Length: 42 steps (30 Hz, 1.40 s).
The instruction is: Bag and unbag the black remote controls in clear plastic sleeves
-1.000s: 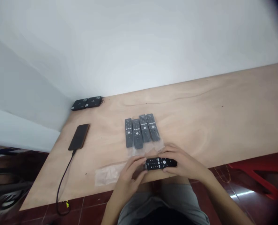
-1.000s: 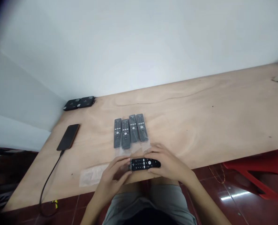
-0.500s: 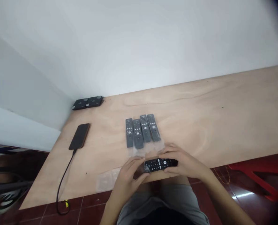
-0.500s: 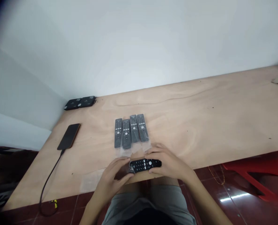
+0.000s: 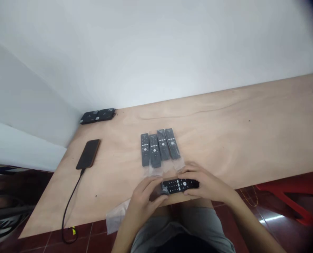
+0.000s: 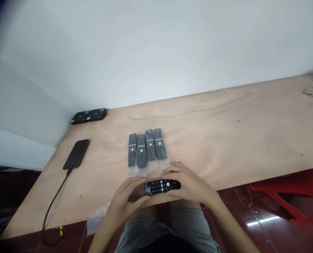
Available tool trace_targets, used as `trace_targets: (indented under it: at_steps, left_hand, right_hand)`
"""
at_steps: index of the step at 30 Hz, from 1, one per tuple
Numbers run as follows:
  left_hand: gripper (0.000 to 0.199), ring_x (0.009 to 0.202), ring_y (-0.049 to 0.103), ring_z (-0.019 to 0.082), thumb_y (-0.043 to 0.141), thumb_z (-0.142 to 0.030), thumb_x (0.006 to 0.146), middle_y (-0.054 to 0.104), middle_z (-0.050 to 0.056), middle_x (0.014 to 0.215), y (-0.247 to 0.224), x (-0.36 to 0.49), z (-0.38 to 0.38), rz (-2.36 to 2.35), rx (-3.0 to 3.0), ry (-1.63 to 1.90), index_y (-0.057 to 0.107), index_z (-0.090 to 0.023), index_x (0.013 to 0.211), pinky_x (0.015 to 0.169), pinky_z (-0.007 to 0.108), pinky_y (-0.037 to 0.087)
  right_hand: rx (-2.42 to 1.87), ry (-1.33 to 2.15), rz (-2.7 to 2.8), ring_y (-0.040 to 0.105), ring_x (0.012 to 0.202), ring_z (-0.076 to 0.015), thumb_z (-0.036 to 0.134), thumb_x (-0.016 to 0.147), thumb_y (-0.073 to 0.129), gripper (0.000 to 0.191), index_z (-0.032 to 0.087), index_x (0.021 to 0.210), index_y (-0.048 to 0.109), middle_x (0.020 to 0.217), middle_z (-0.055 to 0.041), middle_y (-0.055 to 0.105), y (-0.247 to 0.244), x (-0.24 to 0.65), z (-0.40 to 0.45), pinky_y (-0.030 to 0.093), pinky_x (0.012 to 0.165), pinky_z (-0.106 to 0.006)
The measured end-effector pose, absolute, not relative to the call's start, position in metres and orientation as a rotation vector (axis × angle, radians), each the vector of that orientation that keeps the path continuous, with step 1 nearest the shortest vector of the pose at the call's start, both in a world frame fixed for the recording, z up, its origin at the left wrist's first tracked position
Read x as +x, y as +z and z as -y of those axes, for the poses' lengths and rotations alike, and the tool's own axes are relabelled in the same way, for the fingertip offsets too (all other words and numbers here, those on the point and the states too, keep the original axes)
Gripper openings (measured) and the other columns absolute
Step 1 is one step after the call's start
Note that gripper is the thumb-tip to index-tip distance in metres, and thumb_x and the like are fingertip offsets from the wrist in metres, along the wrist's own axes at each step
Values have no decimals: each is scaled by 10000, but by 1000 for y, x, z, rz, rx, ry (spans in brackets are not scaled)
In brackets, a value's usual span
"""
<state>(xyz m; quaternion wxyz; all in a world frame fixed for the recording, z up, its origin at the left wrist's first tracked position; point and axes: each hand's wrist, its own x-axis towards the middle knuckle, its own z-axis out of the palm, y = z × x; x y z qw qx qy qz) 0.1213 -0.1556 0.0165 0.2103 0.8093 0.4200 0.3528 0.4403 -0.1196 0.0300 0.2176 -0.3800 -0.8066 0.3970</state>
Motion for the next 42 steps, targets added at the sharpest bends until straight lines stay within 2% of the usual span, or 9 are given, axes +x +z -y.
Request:
trace_targets:
  at_steps: [2, 8, 15, 23, 27, 30, 32, 36, 42]
  left_hand:
    - [527, 1201, 798, 303, 897, -307, 955, 817, 100, 1298, 18, 120, 156, -1170, 2235, 996, 712, -317, 1448, 1031, 485, 690]
    - [590, 1257, 773, 321, 921, -252, 924, 794, 123, 1369, 13, 117, 156, -1101, 2231, 925, 706, -307, 1471, 1053, 513, 678]
    - [555, 1200, 780, 309, 926, -245, 919, 816, 109, 1281, 11, 124, 151, -1096, 2239, 995, 725, -298, 1434, 1026, 497, 679]
    - [538, 1161, 782, 300, 909, -258, 935, 818, 108, 1275, 12, 130, 149, -1080, 2246, 952, 712, -277, 1436, 1001, 475, 681]
    - [580, 1215, 776, 303, 929, -288, 918, 800, 105, 1338, 17, 130, 149, -1084, 2218, 937, 711, -291, 1456, 1045, 475, 673]
    - [597, 1244, 766, 309, 979, -316, 863, 777, 108, 1369, 23, 128, 150, -1143, 2172, 936, 734, -285, 1407, 1066, 478, 667]
    - [538, 1192, 775, 305, 990, -319, 850, 794, 103, 1295, 25, 125, 151, -1152, 2170, 938, 759, -270, 1334, 1020, 470, 679]
    - [377, 1121, 779, 293, 933, -269, 915, 821, 106, 1202, 22, 123, 148, -1087, 2223, 969, 791, -248, 1264, 969, 472, 684]
    - [350, 1131, 780, 295, 923, -261, 923, 841, 116, 1198, 13, 129, 145, -1016, 2220, 1018, 815, -240, 1255, 978, 476, 684]
  right_hand:
    - [-1043, 1096, 2230, 565, 1442, -352, 436, 935, 918, 515, 390, 1427, 772, 1406, -46, 745, 28, 441, 120, 452, 1250, -578]
    - [-1043, 1106, 2248, 573, 1414, -346, 423, 920, 933, 512, 375, 1405, 778, 1390, -40, 745, 29, 441, 119, 451, 1246, -575]
    - [-1058, 1090, 2249, 584, 1386, -340, 300, 912, 924, 500, 360, 1387, 781, 1357, -42, 747, 37, 435, 122, 467, 1226, -536]
    - [-1031, 1142, 2213, 623, 1326, -331, 338, 895, 945, 463, 341, 1338, 811, 1313, -46, 764, 36, 434, 118, 499, 1177, -495]
    - [-1003, 1141, 2214, 623, 1326, -342, 393, 917, 929, 477, 353, 1373, 795, 1333, -51, 764, 34, 435, 117, 482, 1196, -524]
    - [-1038, 1140, 2214, 610, 1342, -350, 368, 921, 924, 474, 349, 1377, 795, 1342, -59, 758, 34, 436, 119, 475, 1204, -536]
    - [-1059, 1140, 2203, 599, 1360, -352, 348, 919, 923, 482, 353, 1384, 795, 1350, -58, 755, 34, 436, 121, 480, 1199, -532]
    - [-1036, 1128, 2175, 589, 1386, -351, 350, 914, 929, 510, 381, 1403, 787, 1357, -45, 756, 32, 437, 123, 455, 1225, -554]
    - [-1024, 1162, 2178, 625, 1319, -339, 324, 891, 947, 480, 350, 1353, 819, 1325, -50, 770, 38, 434, 121, 476, 1192, -503]
